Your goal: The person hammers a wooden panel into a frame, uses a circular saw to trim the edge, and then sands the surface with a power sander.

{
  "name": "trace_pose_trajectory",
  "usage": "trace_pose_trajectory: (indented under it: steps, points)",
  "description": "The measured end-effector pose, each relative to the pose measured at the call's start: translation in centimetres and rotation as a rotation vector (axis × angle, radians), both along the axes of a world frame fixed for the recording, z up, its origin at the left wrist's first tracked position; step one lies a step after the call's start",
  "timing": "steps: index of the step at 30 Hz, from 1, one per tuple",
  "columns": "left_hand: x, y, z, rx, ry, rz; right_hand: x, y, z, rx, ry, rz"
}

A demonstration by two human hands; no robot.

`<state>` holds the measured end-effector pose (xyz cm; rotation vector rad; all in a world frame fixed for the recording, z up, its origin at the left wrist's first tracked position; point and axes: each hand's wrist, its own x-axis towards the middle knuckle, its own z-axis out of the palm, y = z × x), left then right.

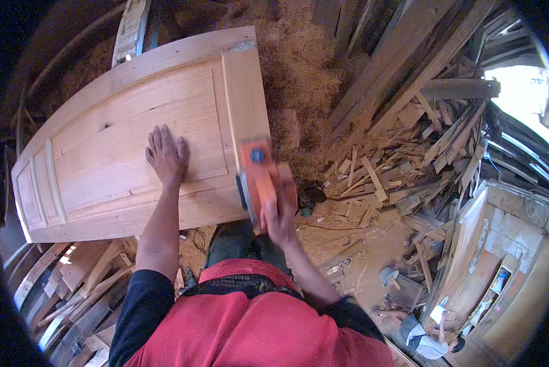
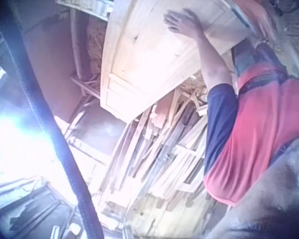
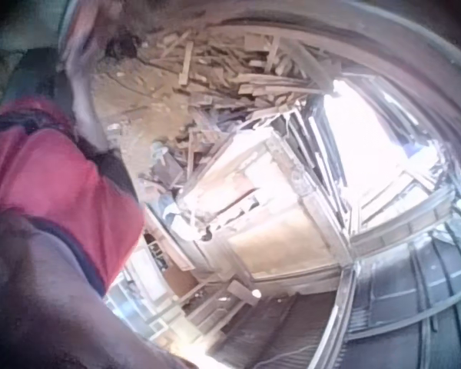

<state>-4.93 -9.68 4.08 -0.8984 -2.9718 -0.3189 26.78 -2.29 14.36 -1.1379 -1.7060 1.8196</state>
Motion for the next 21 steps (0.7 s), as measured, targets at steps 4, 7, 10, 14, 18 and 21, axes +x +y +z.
trace_pose_trajectory:
  steps: [4, 7, 10, 14, 18, 21]
  points:
    - [0.2, 0.1, 0.0, -0.001, 0.010, 0.004, 6.2, -7.0, 0.1, -0.093, -0.021, 0.012]
    - [0.2, 0.2, 0.0, -0.014, -0.011, 0.013, 6.1, -7.0, -1.0, -0.090, -0.006, -0.006]
    - [0.0, 0.1, 0.1, -0.002, -0.023, 0.013, 2.8, -3.6, -2.0, -0.047, -0.029, 0.037]
    - [-0.3, 0.1, 0.1, 0.009, -0.039, 0.022, -4.9, 2.8, -2.0, -0.014, 0.018, 0.055]
    - [-0.6, 0.2, 0.1, 0.014, -0.046, 0.022, -12.9, 8.5, -1.5, 0.002, 0.027, 0.012]
    - [-0.7, 0.2, 0.1, 0.017, -0.040, 0.021, -18.3, 12.7, -1.3, 0.023, 0.012, 0.034]
